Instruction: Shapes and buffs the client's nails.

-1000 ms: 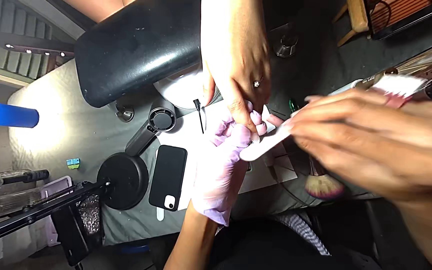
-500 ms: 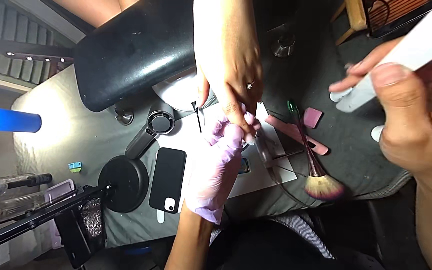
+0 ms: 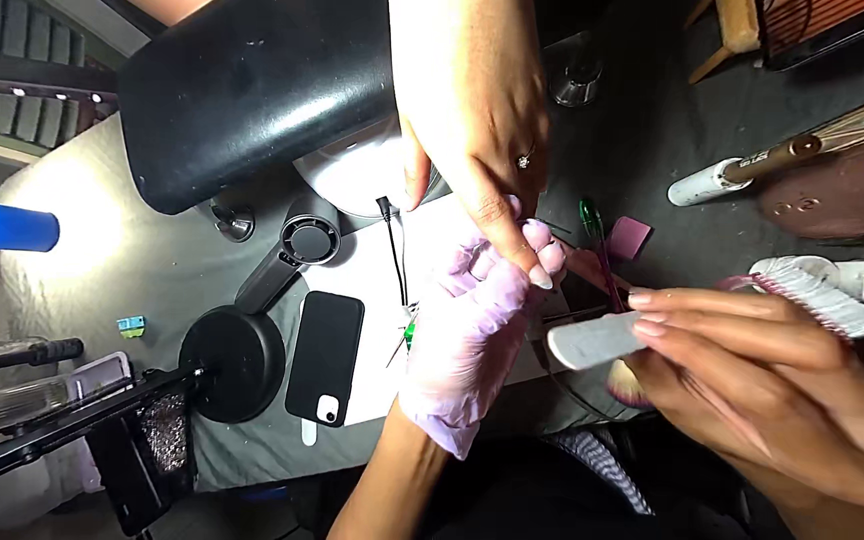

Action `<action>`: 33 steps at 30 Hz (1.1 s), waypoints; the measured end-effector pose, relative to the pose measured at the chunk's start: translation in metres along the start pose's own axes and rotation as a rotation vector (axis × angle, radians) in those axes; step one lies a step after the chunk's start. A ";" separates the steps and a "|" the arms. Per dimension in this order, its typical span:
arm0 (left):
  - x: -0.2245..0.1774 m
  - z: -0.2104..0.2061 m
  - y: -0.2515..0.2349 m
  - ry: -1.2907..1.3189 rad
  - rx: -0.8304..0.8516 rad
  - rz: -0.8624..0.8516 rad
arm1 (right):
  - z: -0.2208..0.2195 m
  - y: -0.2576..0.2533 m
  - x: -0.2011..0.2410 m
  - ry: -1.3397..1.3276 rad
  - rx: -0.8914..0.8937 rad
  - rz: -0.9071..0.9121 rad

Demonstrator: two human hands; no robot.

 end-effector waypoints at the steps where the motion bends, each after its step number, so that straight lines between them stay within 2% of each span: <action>1: 0.001 0.000 -0.001 -0.017 -0.007 -0.003 | -0.002 -0.002 0.000 0.027 0.010 0.009; 6: 0.003 0.002 -0.004 -0.020 -0.023 -0.005 | -0.013 -0.022 0.003 0.075 -0.043 0.021; 11: 0.000 0.003 -0.004 -0.059 -0.022 -0.003 | -0.012 -0.013 -0.001 0.114 -0.090 -0.010; 16: 0.002 0.004 -0.003 -0.031 -0.005 -0.028 | -0.017 -0.028 0.011 0.084 -0.050 0.018; 24: 0.002 0.004 -0.003 0.005 0.012 -0.024 | -0.012 -0.022 0.005 0.104 -0.042 0.019; 28: -0.002 0.002 -0.003 -0.064 0.021 -0.044 | 0.002 -0.022 -0.010 0.116 -0.023 -0.005; 33: 0.002 0.002 -0.002 -0.010 0.001 -0.050 | -0.002 -0.030 -0.004 0.113 -0.017 0.051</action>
Point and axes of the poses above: each hand's wrist, its own y-axis away from the middle knuckle, its own z-axis out of the back of the hand, x = y × z, the point moved 1 cm from there along -y, towards the middle knuckle, and after that the axes turned 13 degrees about x, right-handed, at the moved point
